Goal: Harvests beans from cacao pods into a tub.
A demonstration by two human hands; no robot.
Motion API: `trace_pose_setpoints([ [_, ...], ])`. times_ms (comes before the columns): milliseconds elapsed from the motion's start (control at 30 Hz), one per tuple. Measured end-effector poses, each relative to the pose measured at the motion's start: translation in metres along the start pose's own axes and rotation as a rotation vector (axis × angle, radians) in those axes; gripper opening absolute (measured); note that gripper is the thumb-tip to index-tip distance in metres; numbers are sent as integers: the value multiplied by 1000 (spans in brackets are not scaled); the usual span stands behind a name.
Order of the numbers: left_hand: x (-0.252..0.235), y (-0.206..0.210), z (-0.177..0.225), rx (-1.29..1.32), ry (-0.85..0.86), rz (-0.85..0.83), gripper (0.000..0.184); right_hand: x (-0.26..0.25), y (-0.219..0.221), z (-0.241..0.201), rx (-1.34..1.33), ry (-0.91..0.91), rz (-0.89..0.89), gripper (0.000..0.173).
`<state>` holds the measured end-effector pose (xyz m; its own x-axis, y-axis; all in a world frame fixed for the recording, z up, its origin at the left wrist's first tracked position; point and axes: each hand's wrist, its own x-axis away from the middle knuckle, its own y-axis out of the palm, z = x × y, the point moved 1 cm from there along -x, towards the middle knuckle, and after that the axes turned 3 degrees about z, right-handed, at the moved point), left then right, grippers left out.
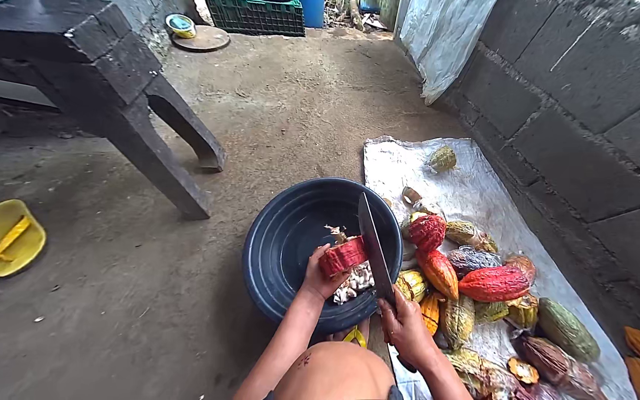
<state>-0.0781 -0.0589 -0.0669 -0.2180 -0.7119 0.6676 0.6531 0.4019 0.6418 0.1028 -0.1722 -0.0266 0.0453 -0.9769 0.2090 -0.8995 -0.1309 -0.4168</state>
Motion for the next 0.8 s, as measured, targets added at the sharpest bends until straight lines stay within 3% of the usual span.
trace_pose_setpoints([
  [133,-2,8,0,84,-101,-102,61,-1,-1,0,-64,80,-38,24],
  [200,-3,12,-5,121,-104,-121,65,1,-9,-5,-28,35,19,26],
  [367,-13,19,-4,24,-37,60,73,20,-50,-81,-186,-637,464,21],
  [467,-15,22,-6,2,-39,144,76,25,-52,-108,-312,-822,660,16],
  [533,-11,27,-6,-46,-26,143,79,20,-22,-67,-178,-652,639,20],
  [633,-3,31,-13,-199,27,167,75,10,15,-5,179,-91,232,32],
  [700,0,30,-11,-248,-11,106,66,0,12,1,181,-33,142,32],
  [800,8,33,-1,-252,-119,-51,81,3,0,-4,190,-81,137,29],
])
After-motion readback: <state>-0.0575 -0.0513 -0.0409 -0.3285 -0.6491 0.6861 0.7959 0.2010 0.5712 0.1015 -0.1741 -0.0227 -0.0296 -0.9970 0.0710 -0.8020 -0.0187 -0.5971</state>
